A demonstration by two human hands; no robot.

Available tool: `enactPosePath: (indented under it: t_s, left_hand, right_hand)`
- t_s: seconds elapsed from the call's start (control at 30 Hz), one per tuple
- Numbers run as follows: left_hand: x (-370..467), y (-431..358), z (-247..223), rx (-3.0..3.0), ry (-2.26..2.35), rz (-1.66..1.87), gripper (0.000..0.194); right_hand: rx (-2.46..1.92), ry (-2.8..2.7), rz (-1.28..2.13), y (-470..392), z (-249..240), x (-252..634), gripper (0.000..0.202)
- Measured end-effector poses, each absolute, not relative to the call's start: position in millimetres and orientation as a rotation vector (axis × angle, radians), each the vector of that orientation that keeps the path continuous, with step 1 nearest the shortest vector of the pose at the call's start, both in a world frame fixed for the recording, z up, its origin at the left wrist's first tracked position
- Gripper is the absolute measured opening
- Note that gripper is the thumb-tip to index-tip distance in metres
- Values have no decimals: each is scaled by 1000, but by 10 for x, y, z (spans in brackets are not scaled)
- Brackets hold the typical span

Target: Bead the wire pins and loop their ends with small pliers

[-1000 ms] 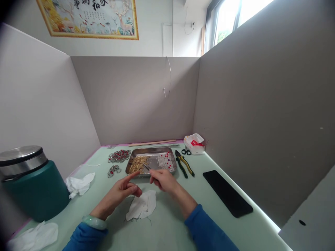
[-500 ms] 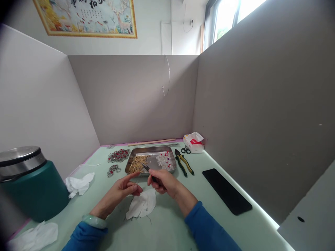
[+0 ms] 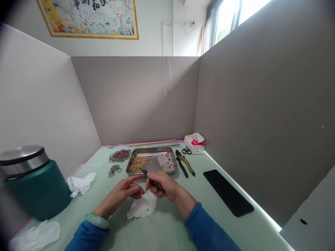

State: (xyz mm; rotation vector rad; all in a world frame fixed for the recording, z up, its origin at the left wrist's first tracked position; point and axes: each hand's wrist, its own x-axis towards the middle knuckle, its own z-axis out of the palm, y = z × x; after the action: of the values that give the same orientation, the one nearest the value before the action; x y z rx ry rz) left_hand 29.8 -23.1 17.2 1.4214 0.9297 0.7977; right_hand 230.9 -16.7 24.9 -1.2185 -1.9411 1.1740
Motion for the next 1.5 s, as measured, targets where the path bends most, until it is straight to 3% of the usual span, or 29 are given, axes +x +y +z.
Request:
enactPosePath:
  t_s: [0.1,0.37,0.47,0.67,1.0,1.1,1.2,1.37,1.5]
  left_hand:
    - [290,-242,187,1444,910,807,61]
    - [251,-256,177,1418,822,902,74]
    - [267,-238,151,1411,871,865,76]
    - [282,-220,150,1437,972,828,62]
    - [251,-306,254,1455,748,943,70]
    - [262,-302,240,1446,764,923,76]
    - [281,-274,191,1426,843,879,79]
    - [324,-214,119,1440,977,844,64]
    - [321,-219,143,1505,995,835,34]
  right_hand:
    - [-1212,-1918,1188,-157,250,2316,57]
    - [-1435,-1754,712,-142,123,2224,37]
    - [-1376,-1746,904,-149,144,2227,40]
    - [-1054,-1660,1604,-174,252,2292,49]
    - [-1373,-1715,796,-132,138,2231,41]
    - [-1359,-1674,832,-147,143,2213,39]
    - [-1278,-1685,1080,-152,185,2231,43]
    - [-1084,-1655,1580,-163,244,2269,50]
    - [-1224,-1721,1330,-141,218,2271,50]
